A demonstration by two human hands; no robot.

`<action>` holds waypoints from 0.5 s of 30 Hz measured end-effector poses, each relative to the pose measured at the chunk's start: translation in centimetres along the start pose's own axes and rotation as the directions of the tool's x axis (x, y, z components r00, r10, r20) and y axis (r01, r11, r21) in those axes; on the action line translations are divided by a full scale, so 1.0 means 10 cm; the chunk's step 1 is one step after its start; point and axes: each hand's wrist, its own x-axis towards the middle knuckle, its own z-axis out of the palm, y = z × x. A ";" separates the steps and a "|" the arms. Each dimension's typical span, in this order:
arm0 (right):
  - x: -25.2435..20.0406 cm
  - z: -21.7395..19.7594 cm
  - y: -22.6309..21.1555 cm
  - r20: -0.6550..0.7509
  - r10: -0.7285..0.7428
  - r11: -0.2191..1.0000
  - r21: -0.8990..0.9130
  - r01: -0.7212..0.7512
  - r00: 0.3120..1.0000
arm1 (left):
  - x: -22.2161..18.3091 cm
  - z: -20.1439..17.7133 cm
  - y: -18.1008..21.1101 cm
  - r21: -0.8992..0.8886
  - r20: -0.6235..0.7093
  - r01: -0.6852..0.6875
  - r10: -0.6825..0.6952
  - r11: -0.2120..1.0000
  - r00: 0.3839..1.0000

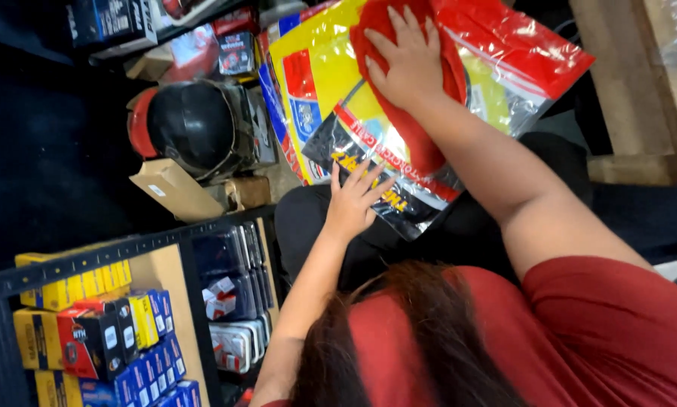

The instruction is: The person wipes down plastic-packaged motorcycle parts with a cloth and organizes them on shelving units.

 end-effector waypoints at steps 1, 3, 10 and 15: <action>-0.03 -0.01 -0.02 -0.007 0.001 1.000 -0.014 -0.001 1.000 | -0.03 -0.01 0.02 -0.012 0.014 0.008 -0.007 1.000 1.000; -0.02 -0.07 -0.05 -0.040 -0.031 0.999 -0.042 0.029 0.999 | -0.04 -0.02 0.06 -0.009 -0.011 0.006 -0.006 1.000 1.000; 0.05 -0.11 -0.15 -0.058 0.014 1.000 -0.020 -0.015 0.998 | -0.06 0.15 -0.12 -0.025 -0.034 0.053 -0.053 0.998 0.998; 0.04 -0.13 -0.18 -0.048 0.020 0.999 -0.034 -0.022 0.999 | -0.02 0.08 -0.17 -0.011 -0.178 0.278 -0.275 0.961 0.945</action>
